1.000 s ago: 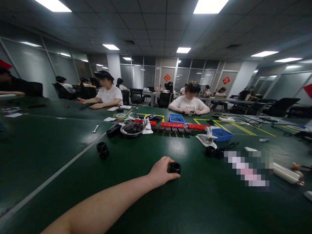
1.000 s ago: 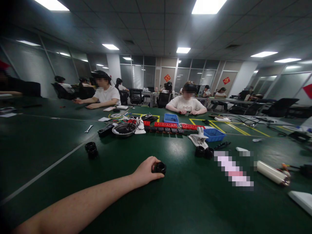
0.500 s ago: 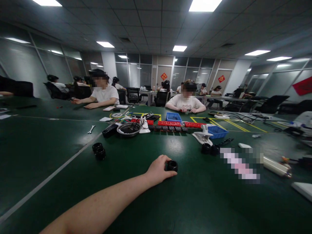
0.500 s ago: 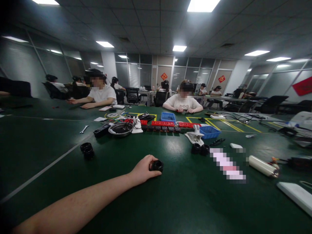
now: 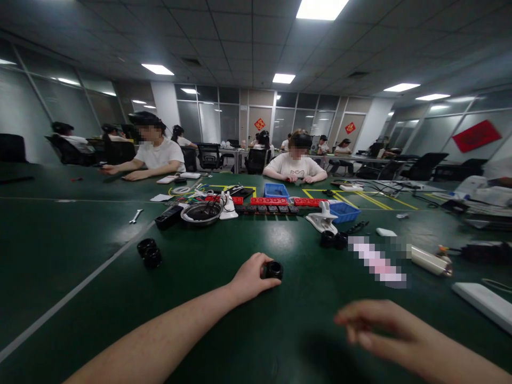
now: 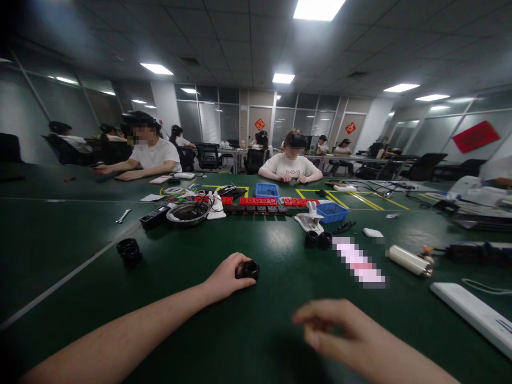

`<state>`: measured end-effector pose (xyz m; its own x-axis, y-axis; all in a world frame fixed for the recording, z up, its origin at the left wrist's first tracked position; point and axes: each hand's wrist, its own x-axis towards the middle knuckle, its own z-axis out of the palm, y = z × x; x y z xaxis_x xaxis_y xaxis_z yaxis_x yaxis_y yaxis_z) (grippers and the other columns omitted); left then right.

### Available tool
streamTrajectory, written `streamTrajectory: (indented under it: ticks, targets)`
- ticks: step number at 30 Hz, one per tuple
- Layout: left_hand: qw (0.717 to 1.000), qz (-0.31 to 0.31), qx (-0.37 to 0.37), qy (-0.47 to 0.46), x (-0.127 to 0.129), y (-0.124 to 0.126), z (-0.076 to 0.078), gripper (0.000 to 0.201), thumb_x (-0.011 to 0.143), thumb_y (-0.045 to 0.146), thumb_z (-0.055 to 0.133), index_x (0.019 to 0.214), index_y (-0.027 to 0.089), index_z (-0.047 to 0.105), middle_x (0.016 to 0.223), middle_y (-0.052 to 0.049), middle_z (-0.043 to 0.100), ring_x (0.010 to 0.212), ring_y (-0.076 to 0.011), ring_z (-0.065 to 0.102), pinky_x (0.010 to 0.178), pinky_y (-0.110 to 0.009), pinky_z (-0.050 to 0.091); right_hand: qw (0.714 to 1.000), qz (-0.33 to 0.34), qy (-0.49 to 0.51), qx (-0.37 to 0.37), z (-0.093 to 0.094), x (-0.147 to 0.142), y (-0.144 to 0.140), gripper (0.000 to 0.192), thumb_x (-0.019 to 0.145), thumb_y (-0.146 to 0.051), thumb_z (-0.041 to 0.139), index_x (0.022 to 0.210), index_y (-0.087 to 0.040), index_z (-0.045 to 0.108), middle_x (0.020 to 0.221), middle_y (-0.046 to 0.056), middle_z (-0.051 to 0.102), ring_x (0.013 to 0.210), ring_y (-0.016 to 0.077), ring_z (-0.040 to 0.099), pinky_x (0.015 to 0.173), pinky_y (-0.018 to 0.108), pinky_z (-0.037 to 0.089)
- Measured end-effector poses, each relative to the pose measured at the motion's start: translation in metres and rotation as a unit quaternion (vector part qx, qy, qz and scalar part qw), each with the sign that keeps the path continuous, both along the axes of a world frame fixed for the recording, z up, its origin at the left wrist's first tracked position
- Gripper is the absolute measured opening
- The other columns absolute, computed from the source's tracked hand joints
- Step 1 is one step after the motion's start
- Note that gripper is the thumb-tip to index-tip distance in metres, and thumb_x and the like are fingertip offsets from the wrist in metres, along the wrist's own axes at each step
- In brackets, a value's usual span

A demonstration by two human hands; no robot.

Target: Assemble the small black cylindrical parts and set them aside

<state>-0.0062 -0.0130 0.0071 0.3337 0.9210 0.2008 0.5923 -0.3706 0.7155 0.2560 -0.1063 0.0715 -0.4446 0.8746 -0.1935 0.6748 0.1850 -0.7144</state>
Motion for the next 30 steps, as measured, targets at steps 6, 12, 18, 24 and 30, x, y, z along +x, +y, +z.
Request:
streamTrajectory:
  ticks: [6, 12, 18, 24, 30]
  targets:
    - [1.0, -0.03, 0.008, 0.004, -0.003, 0.002, 0.003, 0.035, 0.062, 0.036, 0.063, 0.09, 0.019, 0.052, 0.084, -0.001, 0.048, 0.071, -0.0142, 0.047, 0.062, -0.024, 0.038, 0.991, 0.12, 0.037, 0.047, -0.034, -0.069, 0.103, 0.057, 0.061, -0.025, 0.063, 0.115, -0.017, 0.044, 0.106, 0.007, 0.052, 0.09, 0.0215, 0.049, 0.08, 0.035, 0.039]
    - [0.999, -0.044, 0.012, -0.011, -0.004, 0.005, 0.003, 0.032, 0.062, 0.033, 0.063, 0.088, 0.019, 0.052, 0.087, -0.001, 0.048, 0.08, -0.0159, 0.047, 0.067, -0.025, 0.038, 0.974, 0.206, 0.092, -0.005, -0.049, -0.079, 0.13, 0.044, 0.063, -0.018, 0.06, 0.105, -0.017, 0.049, 0.093, 0.001, 0.055, 0.08, 0.0165, 0.051, 0.07, 0.027, 0.04]
    - [0.999, -0.04, -0.013, -0.02, -0.001, 0.009, -0.002, 0.036, 0.059, 0.034, 0.065, 0.089, 0.019, 0.052, 0.085, -0.001, 0.047, 0.073, -0.0142, 0.045, 0.061, -0.023, 0.036, 0.985, 0.155, 0.069, 0.037, -0.063, -0.079, 0.139, 0.027, 0.059, -0.022, 0.064, 0.083, -0.014, 0.054, 0.073, -0.002, 0.051, 0.067, 0.0126, 0.048, 0.056, 0.021, 0.035]
    - [0.999, 0.042, -0.014, -0.032, 0.004, 0.008, -0.008, 0.032, 0.057, 0.026, 0.067, 0.084, 0.018, 0.051, 0.081, 0.0, 0.047, 0.071, -0.0141, 0.045, 0.061, -0.023, 0.036, 0.975, 0.006, -0.079, 0.206, -0.077, -0.097, 0.122, 0.029, 0.057, -0.036, 0.063, 0.069, -0.016, 0.047, 0.068, 0.0, 0.051, 0.059, 0.0124, 0.044, 0.049, 0.022, 0.027]
    - [0.995, 0.098, 0.02, -0.017, 0.007, 0.006, -0.01, 0.031, 0.058, 0.029, 0.066, 0.083, 0.018, 0.051, 0.081, 0.0, 0.048, 0.073, -0.0154, 0.046, 0.063, -0.025, 0.036, 0.925, -0.025, -0.199, 0.324, -0.076, -0.112, 0.112, 0.022, 0.066, -0.038, 0.053, 0.068, -0.017, 0.049, 0.07, 0.006, 0.056, 0.072, 0.0218, 0.048, 0.064, 0.033, 0.029]
